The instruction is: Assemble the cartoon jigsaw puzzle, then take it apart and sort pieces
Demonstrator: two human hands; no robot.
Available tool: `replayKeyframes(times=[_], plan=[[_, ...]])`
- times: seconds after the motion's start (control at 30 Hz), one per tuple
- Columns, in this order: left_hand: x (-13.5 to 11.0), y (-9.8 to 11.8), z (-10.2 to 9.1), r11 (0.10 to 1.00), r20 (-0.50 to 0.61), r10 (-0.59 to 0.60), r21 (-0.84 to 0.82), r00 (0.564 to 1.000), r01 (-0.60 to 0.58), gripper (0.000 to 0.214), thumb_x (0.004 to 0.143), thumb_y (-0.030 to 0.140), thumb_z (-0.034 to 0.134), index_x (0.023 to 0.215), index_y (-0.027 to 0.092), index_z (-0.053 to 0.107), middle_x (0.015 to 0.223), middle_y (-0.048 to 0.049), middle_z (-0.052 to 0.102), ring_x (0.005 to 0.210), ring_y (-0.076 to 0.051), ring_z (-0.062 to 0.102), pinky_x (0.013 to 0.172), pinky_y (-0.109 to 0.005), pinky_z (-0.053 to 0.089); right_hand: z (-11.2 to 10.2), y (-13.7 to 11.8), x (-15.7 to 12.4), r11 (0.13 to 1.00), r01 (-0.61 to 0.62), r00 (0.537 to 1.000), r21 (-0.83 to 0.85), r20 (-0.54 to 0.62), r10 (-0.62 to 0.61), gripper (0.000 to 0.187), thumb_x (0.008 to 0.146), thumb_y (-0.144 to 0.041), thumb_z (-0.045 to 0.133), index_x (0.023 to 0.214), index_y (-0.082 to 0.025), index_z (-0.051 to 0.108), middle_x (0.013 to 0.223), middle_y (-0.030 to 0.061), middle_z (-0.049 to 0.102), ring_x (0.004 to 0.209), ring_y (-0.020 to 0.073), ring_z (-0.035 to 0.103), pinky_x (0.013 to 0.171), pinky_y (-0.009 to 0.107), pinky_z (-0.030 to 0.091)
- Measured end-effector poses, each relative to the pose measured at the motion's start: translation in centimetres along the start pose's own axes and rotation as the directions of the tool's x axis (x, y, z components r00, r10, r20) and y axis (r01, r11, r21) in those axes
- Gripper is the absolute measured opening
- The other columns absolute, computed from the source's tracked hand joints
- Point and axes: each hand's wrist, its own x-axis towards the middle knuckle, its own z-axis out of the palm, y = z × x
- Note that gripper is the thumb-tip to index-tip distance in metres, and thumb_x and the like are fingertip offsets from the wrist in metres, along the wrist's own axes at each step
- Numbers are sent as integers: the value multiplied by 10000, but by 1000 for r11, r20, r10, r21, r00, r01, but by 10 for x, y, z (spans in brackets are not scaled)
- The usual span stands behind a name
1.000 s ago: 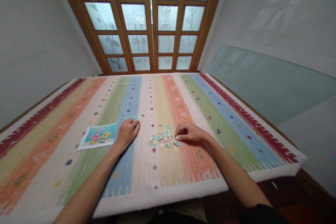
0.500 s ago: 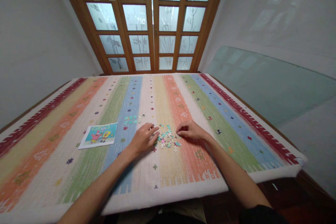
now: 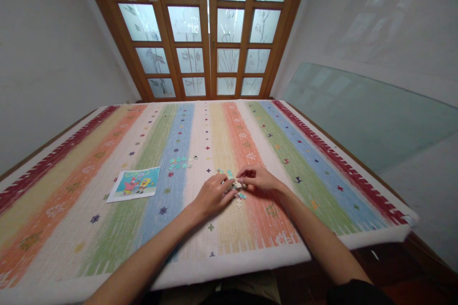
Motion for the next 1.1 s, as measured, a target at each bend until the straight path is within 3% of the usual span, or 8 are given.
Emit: replayKeyframes(times=[0.13,0.27,0.37,0.47,0.7,0.9,1.1], plan=[[3,2,8,997,-22,59,46,998,-58,256,1063,337,471,1037,163,657,839,-66,614,775,-205,574,709,-339,486,8,-3,1,994,18,1000,110,18,-21,327,782,-476,784,846,-159,737,790,47,700,706,161,623,690,315,487],[2,-3,10,992,-40,99,85,994,-95,332,1087,275,383,935,157,653,777,-63,610,729,-193,564,696,-334,477,11,-6,2,988,-38,999,148,31,33,376,800,-528,763,844,-156,719,745,40,684,664,149,600,644,301,473],[0,-15,2,998,-52,3,57,999,0,325,1070,258,415,855,180,646,763,-54,617,734,-188,573,718,-327,484,10,-7,3,987,-70,998,146,5,70,427,835,-583,711,824,-157,705,735,50,683,645,146,587,608,292,454],[-5,-35,-12,993,-91,-101,52,991,106,237,1036,249,477,901,189,662,791,-51,647,750,-193,591,726,-330,489,9,-7,4,990,-69,997,123,-32,73,430,841,-592,699,805,-164,698,712,45,670,638,144,577,604,291,448],[-19,-89,-32,911,-190,-384,83,904,405,191,941,238,550,781,193,644,730,-39,652,724,-213,592,717,-347,471,7,-5,4,993,-94,994,72,-56,98,381,837,-557,683,810,-177,695,706,52,667,609,149,570,536,278,433],[-27,-104,-28,872,-202,-442,131,874,471,176,931,290,576,823,195,676,795,-70,645,861,-269,598,820,-394,477,6,-3,4,996,-86,994,40,-61,88,372,857,-543,661,812,-175,687,690,43,662,579,138,566,516,262,436],[-29,-100,-24,879,-196,-417,161,888,448,224,959,331,547,875,209,715,813,-67,616,884,-262,591,835,-379,475,0,1,2,995,-95,993,-18,-75,93,351,876,-506,618,824,-165,685,658,18,647,484,111,502,503,263,394]])
